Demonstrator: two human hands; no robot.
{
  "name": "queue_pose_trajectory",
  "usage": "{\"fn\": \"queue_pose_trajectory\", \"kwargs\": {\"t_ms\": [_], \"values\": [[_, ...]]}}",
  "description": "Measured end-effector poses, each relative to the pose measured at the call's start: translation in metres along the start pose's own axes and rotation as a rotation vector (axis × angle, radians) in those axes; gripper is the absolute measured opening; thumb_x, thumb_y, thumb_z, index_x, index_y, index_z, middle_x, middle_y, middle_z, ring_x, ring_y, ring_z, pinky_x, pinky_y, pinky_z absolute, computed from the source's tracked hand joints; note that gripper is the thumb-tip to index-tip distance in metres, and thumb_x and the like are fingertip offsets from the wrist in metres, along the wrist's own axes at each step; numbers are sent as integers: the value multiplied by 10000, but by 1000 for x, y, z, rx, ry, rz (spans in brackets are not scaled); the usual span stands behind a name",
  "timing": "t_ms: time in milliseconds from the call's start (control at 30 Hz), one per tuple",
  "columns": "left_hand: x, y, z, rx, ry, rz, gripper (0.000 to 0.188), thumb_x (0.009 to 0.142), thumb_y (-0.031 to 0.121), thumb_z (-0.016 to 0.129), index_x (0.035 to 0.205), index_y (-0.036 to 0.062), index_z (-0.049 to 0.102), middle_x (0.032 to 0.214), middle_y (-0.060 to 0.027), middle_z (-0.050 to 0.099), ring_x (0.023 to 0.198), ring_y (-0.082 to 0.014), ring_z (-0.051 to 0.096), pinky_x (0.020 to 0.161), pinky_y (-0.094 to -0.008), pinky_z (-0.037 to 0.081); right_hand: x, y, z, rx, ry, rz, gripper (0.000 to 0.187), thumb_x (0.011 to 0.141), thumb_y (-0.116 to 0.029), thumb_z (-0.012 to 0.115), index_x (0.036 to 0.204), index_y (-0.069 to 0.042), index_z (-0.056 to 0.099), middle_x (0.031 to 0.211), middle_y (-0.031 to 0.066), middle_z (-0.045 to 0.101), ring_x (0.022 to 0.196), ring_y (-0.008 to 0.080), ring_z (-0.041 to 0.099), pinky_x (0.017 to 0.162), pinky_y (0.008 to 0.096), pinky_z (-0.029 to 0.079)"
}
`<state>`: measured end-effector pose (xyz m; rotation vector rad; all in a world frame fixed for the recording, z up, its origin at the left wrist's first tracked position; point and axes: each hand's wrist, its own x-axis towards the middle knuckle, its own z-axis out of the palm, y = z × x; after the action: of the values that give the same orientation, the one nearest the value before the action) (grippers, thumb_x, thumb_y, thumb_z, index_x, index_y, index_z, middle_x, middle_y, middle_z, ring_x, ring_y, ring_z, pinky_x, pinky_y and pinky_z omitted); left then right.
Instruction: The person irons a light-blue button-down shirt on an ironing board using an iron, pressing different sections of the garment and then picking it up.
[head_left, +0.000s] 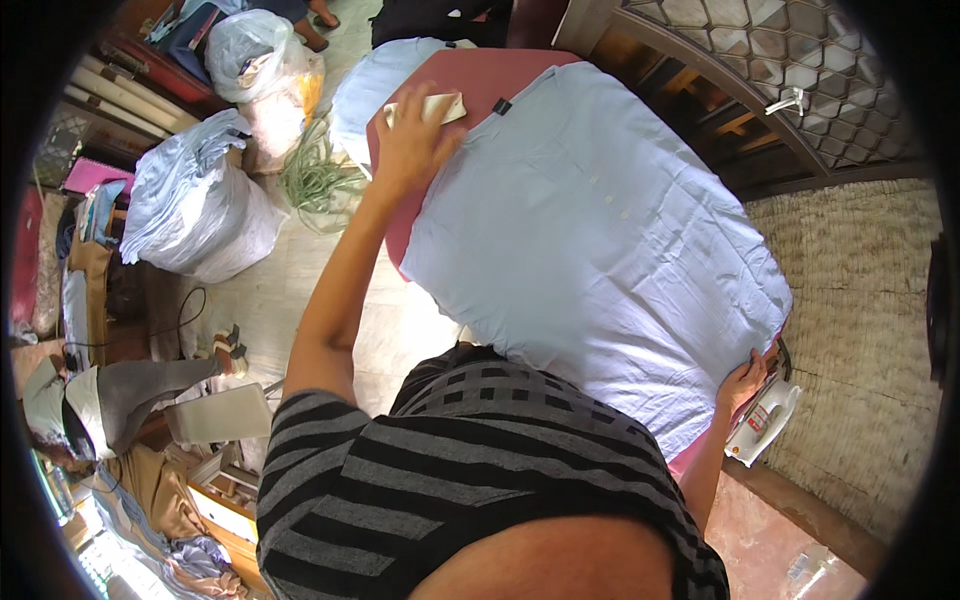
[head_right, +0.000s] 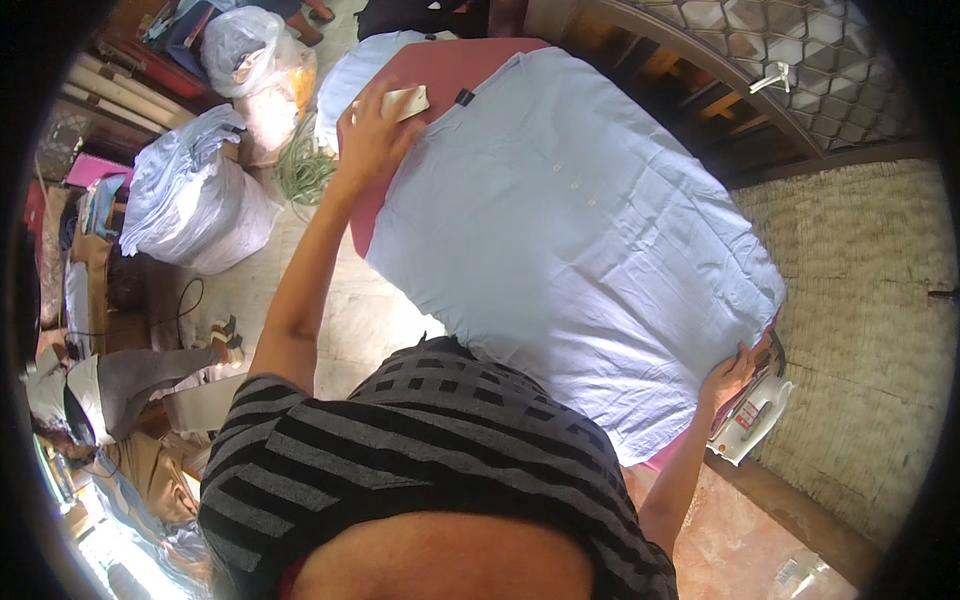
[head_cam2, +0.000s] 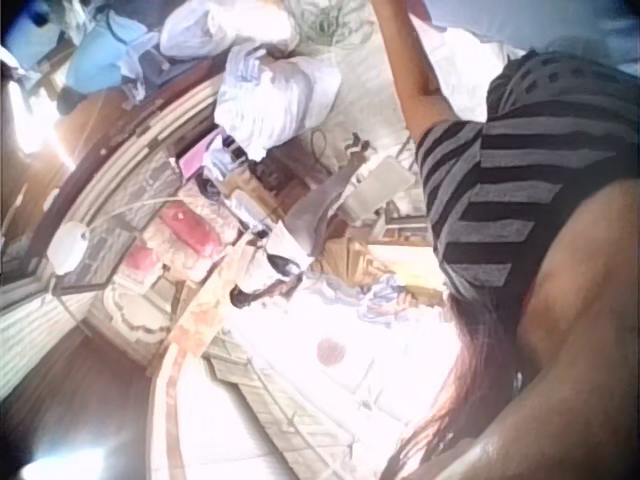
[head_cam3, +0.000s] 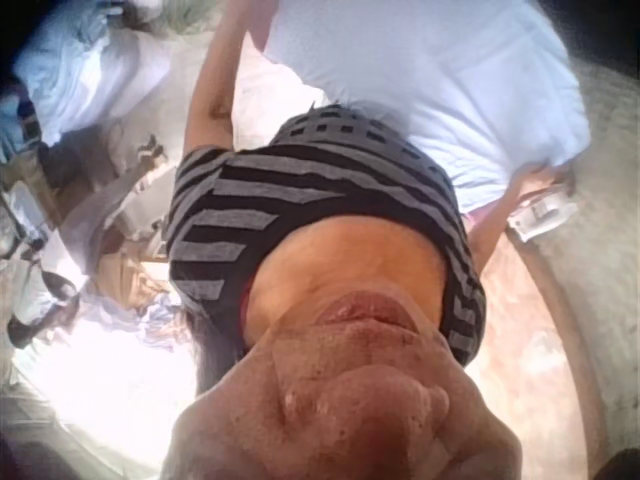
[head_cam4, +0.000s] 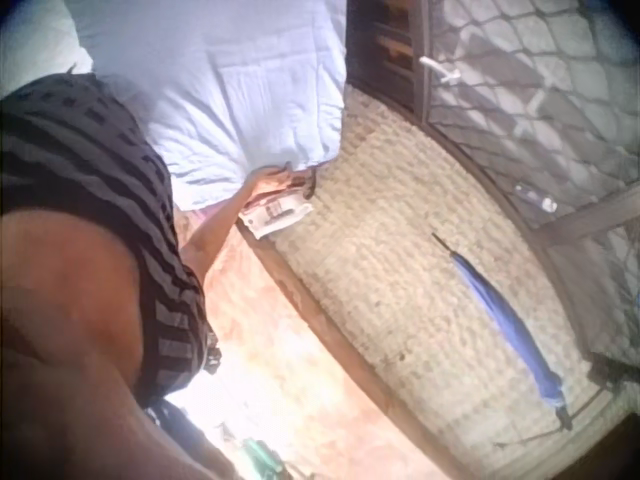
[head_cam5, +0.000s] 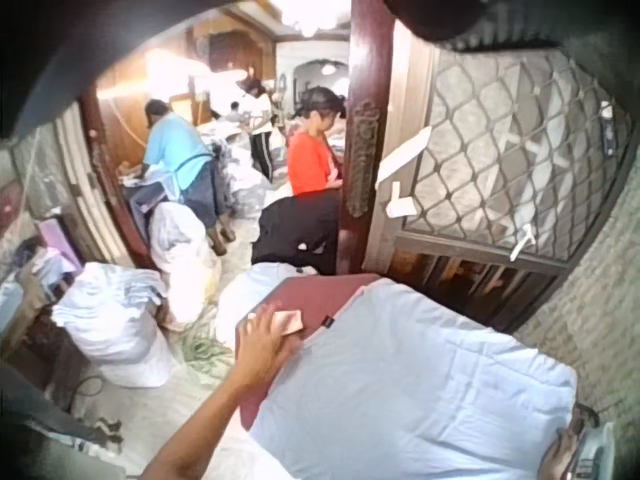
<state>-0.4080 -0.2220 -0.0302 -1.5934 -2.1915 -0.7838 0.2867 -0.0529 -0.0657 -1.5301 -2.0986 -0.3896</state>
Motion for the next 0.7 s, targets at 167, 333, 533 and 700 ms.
{"fn": "queue_pose_trajectory", "kwargs": {"t_ms": [167,333,533,700], "values": [[6,14,26,160,5,-76,490,914,492,599,1267,153,610,1368,-153,517,1303,-380,425,1016,-597,279,0,-5,1,27,-25,47,364,906,-67,472,1235,-23,621,1247,180,595,1169,361,544,992,471,403],[111,69,73,-60,24,-130,448,889,462,646,1113,74,664,1194,-136,604,1180,-354,510,910,-537,375,2,-8,-3,37,-13,25,356,898,-64,476,1215,-31,633,1223,189,600,1162,373,545,1001,484,401],[159,44,138,-86,-69,-77,352,888,406,657,969,64,646,1061,-124,631,1094,-334,571,811,-501,454,6,-17,-5,77,-18,29,357,901,-77,479,1219,-37,636,1228,188,598,1178,377,535,1007,480,399],[155,26,125,-89,-101,-5,321,878,382,674,947,73,630,1050,-128,621,1071,-331,580,836,-519,440,4,-14,2,56,-8,19,359,903,-79,482,1225,-39,635,1236,184,598,1167,370,543,1006,471,399]]}}
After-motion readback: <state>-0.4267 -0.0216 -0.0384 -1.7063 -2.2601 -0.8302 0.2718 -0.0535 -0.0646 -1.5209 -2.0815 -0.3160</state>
